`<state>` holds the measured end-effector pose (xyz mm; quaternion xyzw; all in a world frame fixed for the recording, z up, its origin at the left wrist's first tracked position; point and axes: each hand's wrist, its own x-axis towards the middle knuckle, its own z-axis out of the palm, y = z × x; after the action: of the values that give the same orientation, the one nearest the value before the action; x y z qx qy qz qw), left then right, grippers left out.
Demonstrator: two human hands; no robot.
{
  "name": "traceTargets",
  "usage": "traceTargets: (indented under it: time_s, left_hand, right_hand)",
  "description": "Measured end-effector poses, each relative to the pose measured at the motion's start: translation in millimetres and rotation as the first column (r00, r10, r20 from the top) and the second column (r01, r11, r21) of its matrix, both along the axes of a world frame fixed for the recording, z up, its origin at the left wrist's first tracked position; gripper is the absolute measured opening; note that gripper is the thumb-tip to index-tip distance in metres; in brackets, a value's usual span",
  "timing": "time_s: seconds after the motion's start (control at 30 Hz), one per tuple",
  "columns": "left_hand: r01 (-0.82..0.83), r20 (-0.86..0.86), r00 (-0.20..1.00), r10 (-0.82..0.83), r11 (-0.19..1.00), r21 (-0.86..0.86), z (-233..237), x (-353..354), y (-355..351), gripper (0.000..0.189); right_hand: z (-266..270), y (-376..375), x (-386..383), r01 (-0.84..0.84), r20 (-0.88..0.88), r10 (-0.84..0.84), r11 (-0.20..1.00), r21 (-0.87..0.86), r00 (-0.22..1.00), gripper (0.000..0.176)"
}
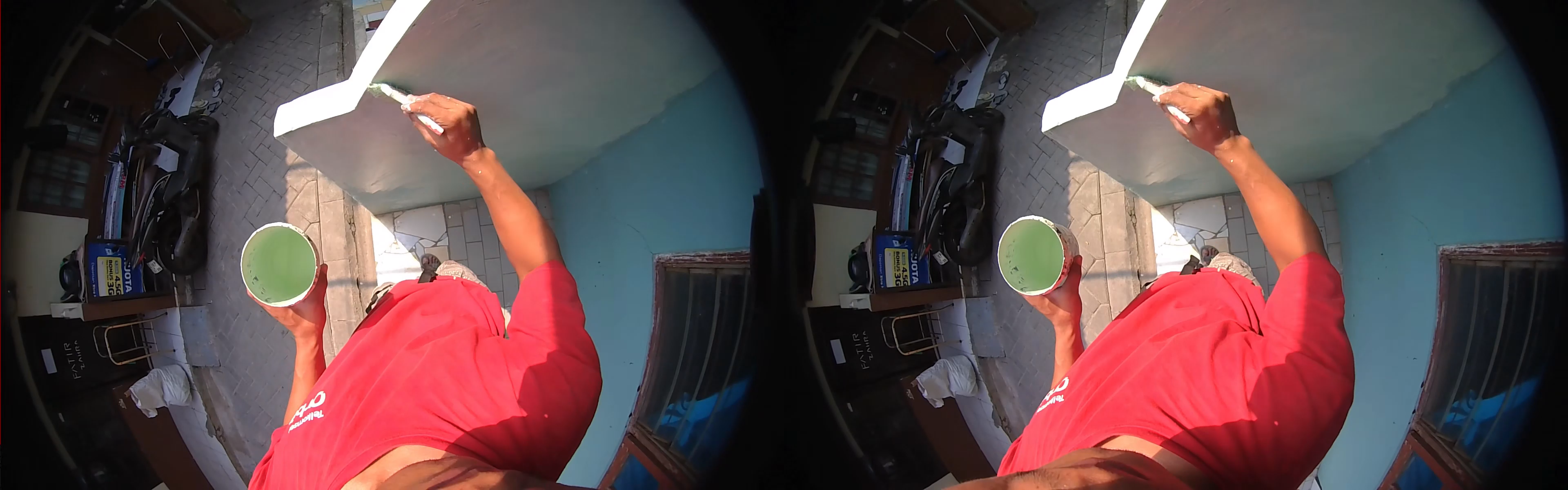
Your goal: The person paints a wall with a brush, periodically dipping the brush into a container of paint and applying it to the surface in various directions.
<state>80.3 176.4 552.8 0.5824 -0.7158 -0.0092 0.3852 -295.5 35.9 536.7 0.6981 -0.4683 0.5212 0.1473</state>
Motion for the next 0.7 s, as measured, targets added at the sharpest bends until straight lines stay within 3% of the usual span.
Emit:
traceTargets:
  time_s: [0.07,0.13,0.17,0.2,0.27,0.4,0.47,0.5,0.57,0.6,0.67,0.7]
  left_hand:
    - [-0.015,0.048,0.999,0.015,1.0,-0.005,2,4,0,0.101]
    - [-0.019,-0.241,0.97,-0.019,0.988,-0.155,-2,4,0,0.076]
    - [-0.026,-0.248,0.969,-0.012,0.989,-0.149,-3,6,1,0.076]
    - [-0.046,-0.239,0.971,0.01,0.988,-0.146,-4,11,-1,0.078]
    - [-0.089,-0.158,0.985,0.067,0.987,-0.134,1,15,1,0.079]
    - [-0.079,-0.163,0.985,0.057,0.988,-0.132,0,23,-2,0.075]
    - [-0.022,-0.082,0.996,0.022,1.0,-0.002,-12,37,-4,0.1]
    - [-0.021,-0.075,0.997,0.021,1.0,0.001,-9,39,-4,0.1]
    - [0.002,-0.176,0.984,0.005,0.999,0.041,-1,37,-8,0.103]
    - [0.019,-0.176,0.984,-0.012,0.999,0.037,-2,39,-11,0.103]
    - [0.018,-0.055,0.998,-0.018,1.0,-0.004,-2,45,-16,0.104]
    - [0.024,-0.058,0.998,-0.024,1.0,-0.011,-2,46,-18,0.104]
  right_hand:
    - [47,9,-28,0.098,0.055,-0.093,0.988,-0.115,0.994,0.019]
    - [76,21,-44,0.27,0.081,-0.257,0.918,-0.291,0.963,0.021]
    - [83,24,-46,0.369,0.086,-0.367,0.838,-0.402,0.926,0.022]
    - [83,21,-44,0.361,0.079,-0.361,0.841,-0.403,0.929,0.022]
    - [72,15,-37,0.506,0.17,-0.504,0.666,-0.547,0.847,0.023]
    - [-21,-13,58,0.473,0.07,-0.471,0.848,-0.239,0.88,0.016]
    - [-48,-15,100,0.441,0.078,-0.434,0.886,-0.143,0.897,0.018]
    - [-61,-15,115,0.408,0.073,-0.403,0.91,-0.077,0.912,0.019]
    - [-88,-14,136,0.38,0.084,-0.375,0.923,-0.065,0.923,0.017]
    - [-105,-13,142,0.316,0.045,-0.318,0.947,0.055,0.947,0.018]
    - [-107,-10,140,0.161,0.047,-0.18,0.95,0.269,0.983,0.022]
    - [-107,-12,130,0.167,0.046,-0.185,0.95,0.262,0.982,0.022]
